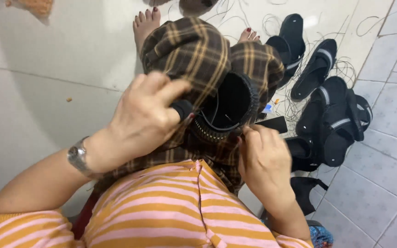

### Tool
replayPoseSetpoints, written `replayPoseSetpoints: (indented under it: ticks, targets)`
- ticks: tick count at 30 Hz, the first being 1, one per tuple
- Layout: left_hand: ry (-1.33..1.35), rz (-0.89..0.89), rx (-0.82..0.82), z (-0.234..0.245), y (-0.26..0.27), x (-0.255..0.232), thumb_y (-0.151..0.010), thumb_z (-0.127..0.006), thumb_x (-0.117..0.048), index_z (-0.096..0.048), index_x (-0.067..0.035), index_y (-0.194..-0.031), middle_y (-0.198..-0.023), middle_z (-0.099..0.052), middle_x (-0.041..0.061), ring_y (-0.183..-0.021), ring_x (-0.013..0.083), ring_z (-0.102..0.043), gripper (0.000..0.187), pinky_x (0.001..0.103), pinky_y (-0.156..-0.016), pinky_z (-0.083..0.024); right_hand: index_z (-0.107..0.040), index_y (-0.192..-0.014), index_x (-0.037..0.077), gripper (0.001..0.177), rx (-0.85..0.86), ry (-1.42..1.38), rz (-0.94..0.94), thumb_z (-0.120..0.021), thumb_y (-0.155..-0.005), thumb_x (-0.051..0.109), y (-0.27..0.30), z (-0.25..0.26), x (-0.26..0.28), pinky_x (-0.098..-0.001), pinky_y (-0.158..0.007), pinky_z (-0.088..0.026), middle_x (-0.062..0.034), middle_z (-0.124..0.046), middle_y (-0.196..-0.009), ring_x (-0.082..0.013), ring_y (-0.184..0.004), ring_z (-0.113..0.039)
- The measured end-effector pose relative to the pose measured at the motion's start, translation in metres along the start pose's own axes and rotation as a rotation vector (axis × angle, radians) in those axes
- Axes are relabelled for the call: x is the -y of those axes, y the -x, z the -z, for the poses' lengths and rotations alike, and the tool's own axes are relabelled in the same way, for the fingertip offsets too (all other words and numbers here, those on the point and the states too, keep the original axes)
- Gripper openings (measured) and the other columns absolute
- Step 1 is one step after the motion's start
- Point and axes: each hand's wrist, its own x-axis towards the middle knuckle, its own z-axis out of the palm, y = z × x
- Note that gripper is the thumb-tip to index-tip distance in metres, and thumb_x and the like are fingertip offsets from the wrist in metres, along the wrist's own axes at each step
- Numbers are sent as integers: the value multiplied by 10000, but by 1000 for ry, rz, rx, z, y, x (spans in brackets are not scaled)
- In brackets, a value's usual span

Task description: Hand-sewing the upper part of a black shoe using a needle and thread while sitting on the floor.

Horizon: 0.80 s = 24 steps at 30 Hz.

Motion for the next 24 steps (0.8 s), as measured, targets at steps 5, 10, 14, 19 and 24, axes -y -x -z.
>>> replayPoseSetpoints:
  ticks: [5,10,14,19,24]
  targets:
    - [1711,488,431,8,-26,-1,-988,-619,-141,-659,-34,-1265,-1220,-707,89,-769,86,-610,300,220,-741,-587,-549,-1161,17,163,102,-328,-192,-537,-1018,94,8,-10,13,-412,-574,-502,-149,-666,-1038,-311,-792,-685]
    - [913,522,444,-23,-35,-4,-955,-684,-175,-636,-93,-981,-851,-680,34,-696,175,-654,98,310,-625,-507,-542,-1152,-23,185,18,-479,-192,-579,-1013,93,18,-29,6,-397,-586,-519,-148,-670,-1022,-310,-777,-692]
    - [730,381,517,-47,-31,2,-894,-742,-193,-699,-70,-860,-836,-722,89,-763,299,-686,136,393,-685,-509,-507,-1160,-5,192,-4,-423,-197,-591,-1013,86,22,-38,13,-419,-542,-498,-132,-652,-1027,-309,-779,-691]
    - [821,389,509,-30,-43,-9,-919,-691,-130,-724,-56,-958,-868,-707,82,-785,265,-698,90,362,-706,-535,-513,-1323,158,367,331,-152,-228,-577,-962,169,35,-1,2,-430,-468,-487,-62,-567,-918,-289,-682,-622]
    - [796,483,405,-33,-26,-14,-994,-643,-176,-491,-21,-695,-873,-567,82,-622,257,-552,369,397,-585,-448,-395,-1528,389,677,670,-60,-268,-556,-885,250,73,44,-28,-494,-443,-501,49,-573,-878,-315,-547,-617]
